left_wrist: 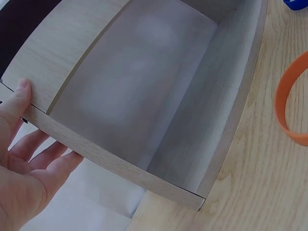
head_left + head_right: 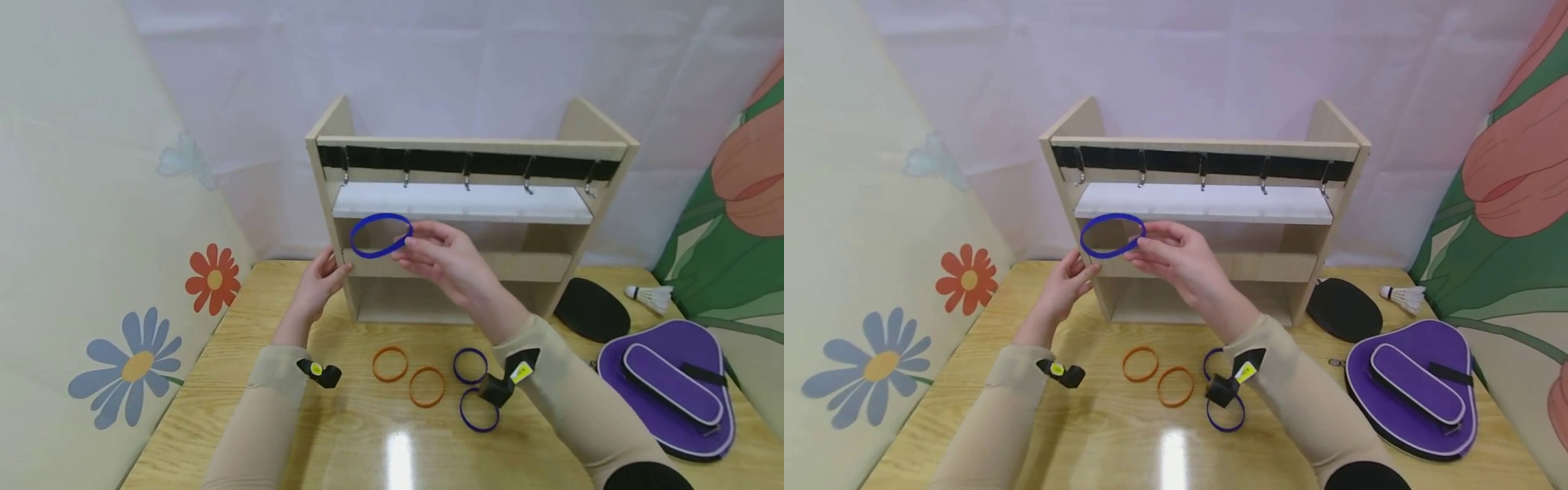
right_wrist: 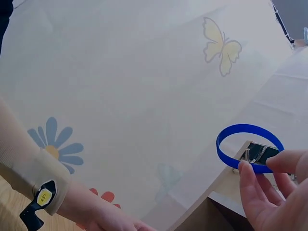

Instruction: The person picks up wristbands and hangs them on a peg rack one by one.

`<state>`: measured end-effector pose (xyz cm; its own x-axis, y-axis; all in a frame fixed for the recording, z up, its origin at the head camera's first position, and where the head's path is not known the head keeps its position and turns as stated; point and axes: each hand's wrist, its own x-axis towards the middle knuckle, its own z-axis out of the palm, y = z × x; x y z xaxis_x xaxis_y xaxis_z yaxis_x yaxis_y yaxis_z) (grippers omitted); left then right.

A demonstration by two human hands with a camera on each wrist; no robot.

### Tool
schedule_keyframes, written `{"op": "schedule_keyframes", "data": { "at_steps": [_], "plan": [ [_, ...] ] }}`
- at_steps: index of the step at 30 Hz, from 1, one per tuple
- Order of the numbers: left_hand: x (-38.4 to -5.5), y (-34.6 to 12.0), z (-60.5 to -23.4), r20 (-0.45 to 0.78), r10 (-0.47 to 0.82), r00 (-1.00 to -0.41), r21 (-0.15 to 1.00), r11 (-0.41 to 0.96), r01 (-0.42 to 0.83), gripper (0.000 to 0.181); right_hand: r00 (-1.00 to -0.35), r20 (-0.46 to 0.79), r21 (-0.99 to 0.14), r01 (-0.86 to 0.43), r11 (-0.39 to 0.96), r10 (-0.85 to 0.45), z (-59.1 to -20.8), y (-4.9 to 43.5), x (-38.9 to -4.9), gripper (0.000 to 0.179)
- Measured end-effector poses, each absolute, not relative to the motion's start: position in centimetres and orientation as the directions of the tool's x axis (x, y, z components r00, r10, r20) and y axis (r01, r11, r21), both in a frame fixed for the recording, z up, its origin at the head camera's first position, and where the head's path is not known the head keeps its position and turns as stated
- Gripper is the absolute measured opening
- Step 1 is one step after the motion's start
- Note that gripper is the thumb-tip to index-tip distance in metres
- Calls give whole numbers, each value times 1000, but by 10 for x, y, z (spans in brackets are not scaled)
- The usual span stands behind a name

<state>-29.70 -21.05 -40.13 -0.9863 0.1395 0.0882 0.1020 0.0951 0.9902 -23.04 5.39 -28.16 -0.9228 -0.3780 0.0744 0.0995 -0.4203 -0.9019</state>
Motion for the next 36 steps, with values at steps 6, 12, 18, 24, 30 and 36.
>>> {"op": "schedule_keyframes", "data": {
  "at_steps": [6, 12, 18, 24, 30, 36],
  "plan": [
    [-296, -212, -400, 75, 134, -988, 992, 90, 88, 65, -926, 83, -889, 97, -447, -368, -277, 43, -233, 42],
    [-296, -212, -399, 64, 123, -990, 992, 100, 76, 65, -936, 78, -871, 102, -480, -342, -273, 31, -236, 42],
    [-296, -213, -401, 76, 116, -990, 991, 99, 88, 66, -953, 36, -855, 126, -504, -300, -268, 19, -240, 40],
    [-295, -214, -401, 76, 108, -991, 990, 112, 88, 65, -967, 20, -815, 132, -565, -255, -265, 9, -247, 39],
    [-296, -211, -400, 88, 121, -989, 989, 108, 102, 63, -979, 0, -796, 123, -592, -203, -267, 4, -257, 28],
    [-296, -210, -400, 94, 127, -987, 989, 98, 107, 63, -982, -18, -803, 128, -582, -190, -271, 3, -260, 25]
  ]
}}
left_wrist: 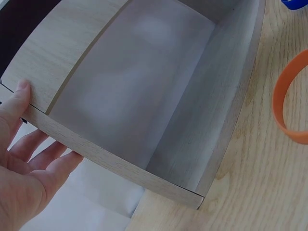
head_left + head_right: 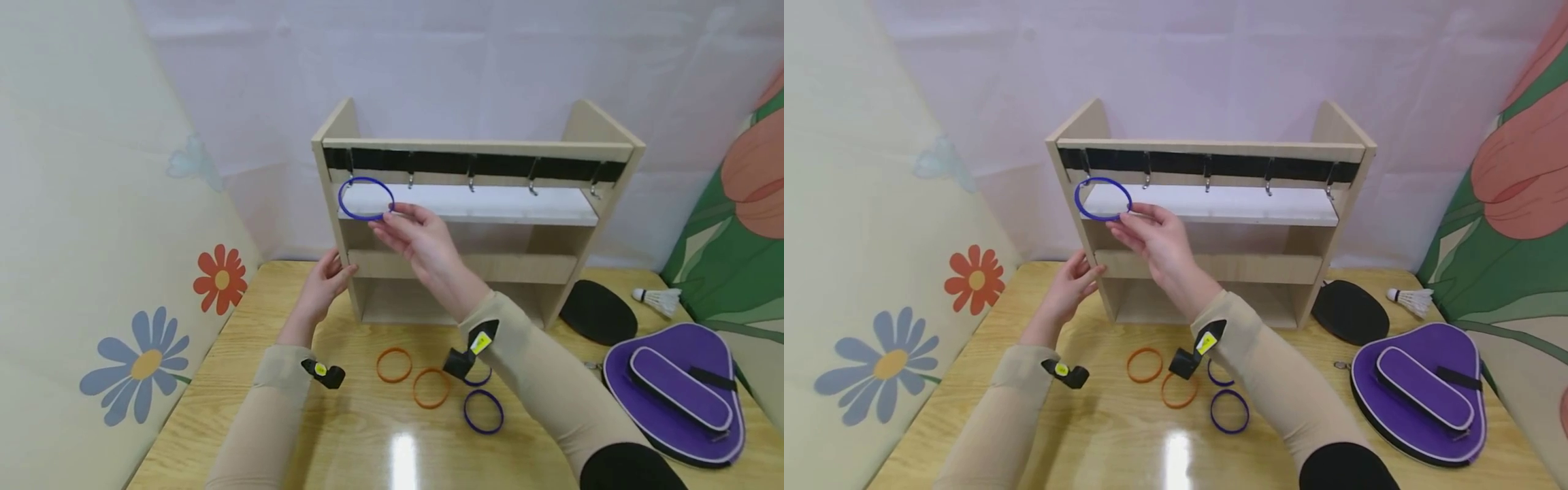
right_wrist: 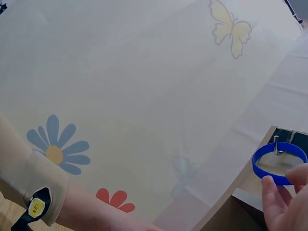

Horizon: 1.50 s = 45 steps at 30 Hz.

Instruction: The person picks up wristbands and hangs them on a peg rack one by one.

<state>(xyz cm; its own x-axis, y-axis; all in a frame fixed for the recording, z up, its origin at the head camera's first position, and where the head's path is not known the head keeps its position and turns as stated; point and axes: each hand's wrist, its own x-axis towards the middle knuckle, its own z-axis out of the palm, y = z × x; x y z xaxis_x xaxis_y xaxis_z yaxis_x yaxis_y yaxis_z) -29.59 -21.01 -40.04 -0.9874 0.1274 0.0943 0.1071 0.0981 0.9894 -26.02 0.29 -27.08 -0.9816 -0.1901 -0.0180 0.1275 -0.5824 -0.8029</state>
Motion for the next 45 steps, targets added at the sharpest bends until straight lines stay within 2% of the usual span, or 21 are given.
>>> {"op": "schedule_keyframes", "data": {
  "at_steps": [14, 28, 45],
  "plan": [
    [-296, -210, -401, 95, 128, -987, 990, 89, 107, 61, -979, -38, -844, 137, -518, -198, -277, 1, -260, 33],
    [-294, -210, -399, 81, 120, -989, 992, 85, 92, 62, -956, -32, -888, 162, -431, -292, -280, -1, -257, 42],
    [-294, -209, -400, 71, 115, -991, 992, 96, 82, 62, -942, -67, -949, 162, -269, -328, -308, 19, -255, 41]
  ]
}}
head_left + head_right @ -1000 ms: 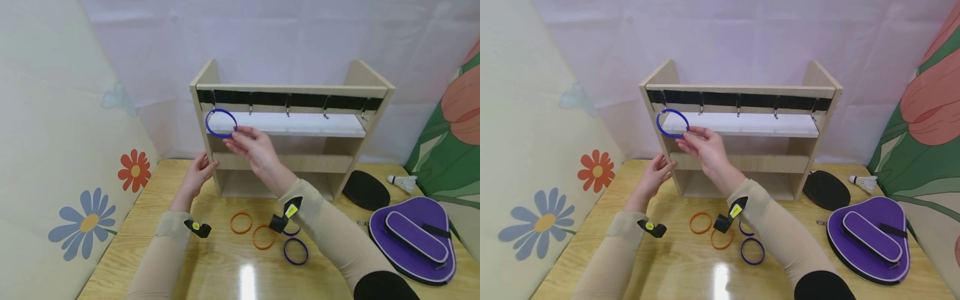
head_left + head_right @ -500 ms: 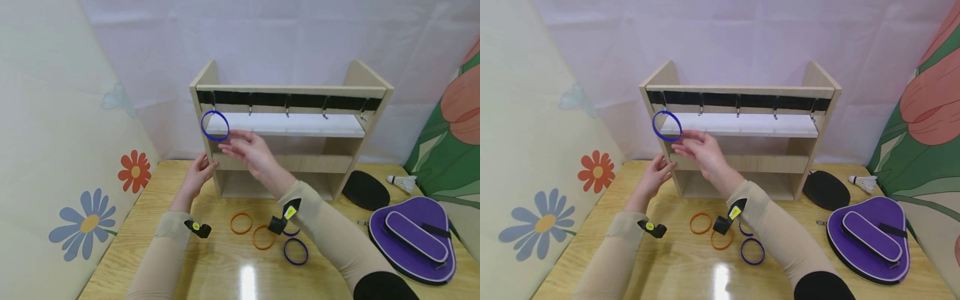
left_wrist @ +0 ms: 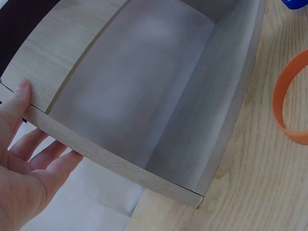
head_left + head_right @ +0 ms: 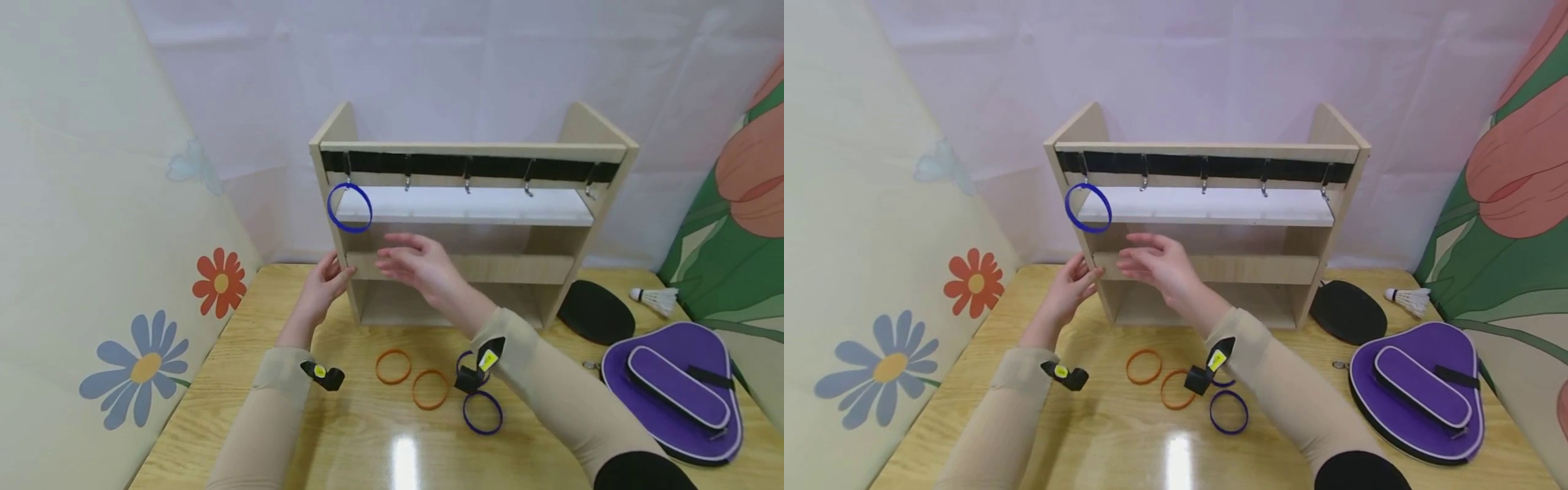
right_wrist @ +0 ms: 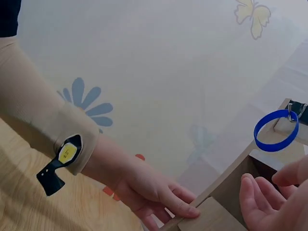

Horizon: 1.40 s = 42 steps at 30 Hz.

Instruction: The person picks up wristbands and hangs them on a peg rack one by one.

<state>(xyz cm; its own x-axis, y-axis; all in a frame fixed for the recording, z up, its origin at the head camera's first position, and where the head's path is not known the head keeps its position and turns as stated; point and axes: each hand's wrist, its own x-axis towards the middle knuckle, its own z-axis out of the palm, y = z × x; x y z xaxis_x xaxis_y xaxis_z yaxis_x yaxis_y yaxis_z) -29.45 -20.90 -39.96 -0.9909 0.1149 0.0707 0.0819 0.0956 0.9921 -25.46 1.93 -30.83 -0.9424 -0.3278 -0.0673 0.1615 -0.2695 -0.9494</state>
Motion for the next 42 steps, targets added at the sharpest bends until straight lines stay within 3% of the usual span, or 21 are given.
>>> {"op": "schedule_keyframes", "data": {
  "at_steps": [10, 27, 42],
  "plan": [
    [-294, -210, -398, 60, 119, -991, 991, 110, 74, 63, -937, -67, -964, 150, -221, -344, -331, 44, -251, 43],
    [-295, -211, -400, 63, 116, -991, 992, 102, 75, 64, -926, -117, -992, 123, 4, -358, -372, 87, -238, 40],
    [-296, -212, -402, 67, 125, -990, 990, 116, 81, 64, -913, -164, -986, 143, 85, -374, -405, 120, -230, 41]
  ]
}}
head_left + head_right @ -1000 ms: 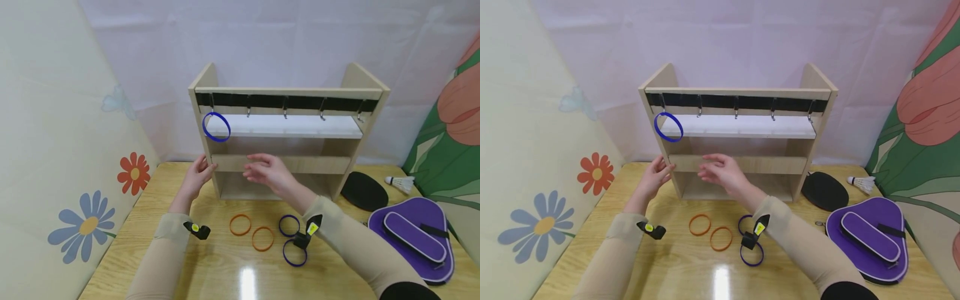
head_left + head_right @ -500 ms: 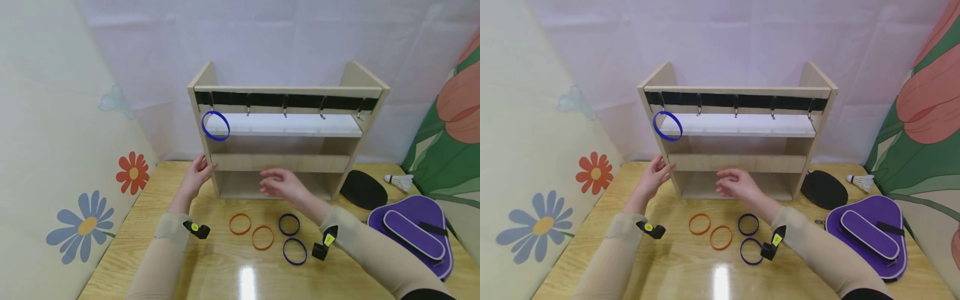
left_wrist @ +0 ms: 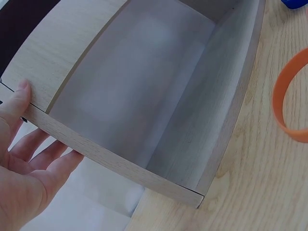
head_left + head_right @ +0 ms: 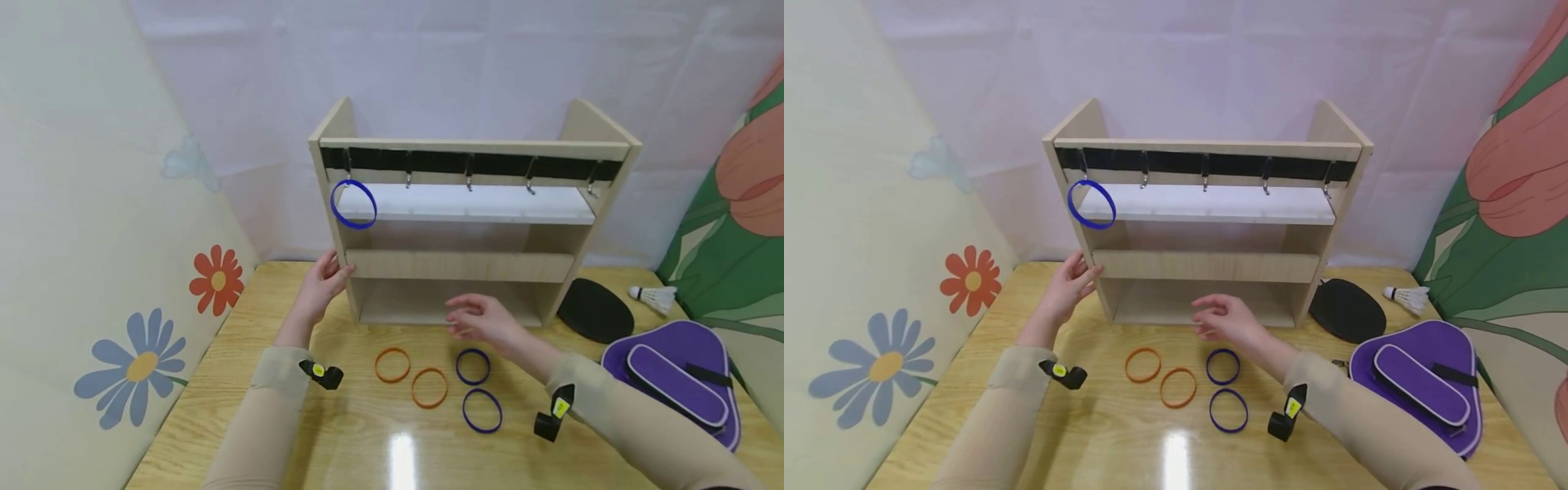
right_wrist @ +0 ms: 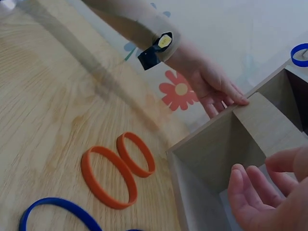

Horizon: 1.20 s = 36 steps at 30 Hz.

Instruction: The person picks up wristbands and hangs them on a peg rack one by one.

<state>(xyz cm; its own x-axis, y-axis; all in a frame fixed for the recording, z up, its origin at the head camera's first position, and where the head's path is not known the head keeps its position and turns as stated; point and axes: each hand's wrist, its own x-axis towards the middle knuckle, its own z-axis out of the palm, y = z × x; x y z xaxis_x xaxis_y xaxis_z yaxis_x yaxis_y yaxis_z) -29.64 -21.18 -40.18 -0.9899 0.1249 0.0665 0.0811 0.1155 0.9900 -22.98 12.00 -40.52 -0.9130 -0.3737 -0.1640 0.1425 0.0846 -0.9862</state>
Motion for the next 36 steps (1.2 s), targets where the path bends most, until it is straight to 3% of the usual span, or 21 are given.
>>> {"op": "schedule_keyframes", "data": {
  "at_steps": [19, 36],
  "plan": [
    [-295, -211, -401, 85, 144, -986, 990, 103, 101, 63, -864, -225, -974, 184, 135, -451, -439, 162, -211, 46],
    [-297, -212, -403, 102, 149, -984, 989, 96, 117, 62, -818, -253, -953, 118, 280, -516, -459, 183, -197, 37]
  ]
}}
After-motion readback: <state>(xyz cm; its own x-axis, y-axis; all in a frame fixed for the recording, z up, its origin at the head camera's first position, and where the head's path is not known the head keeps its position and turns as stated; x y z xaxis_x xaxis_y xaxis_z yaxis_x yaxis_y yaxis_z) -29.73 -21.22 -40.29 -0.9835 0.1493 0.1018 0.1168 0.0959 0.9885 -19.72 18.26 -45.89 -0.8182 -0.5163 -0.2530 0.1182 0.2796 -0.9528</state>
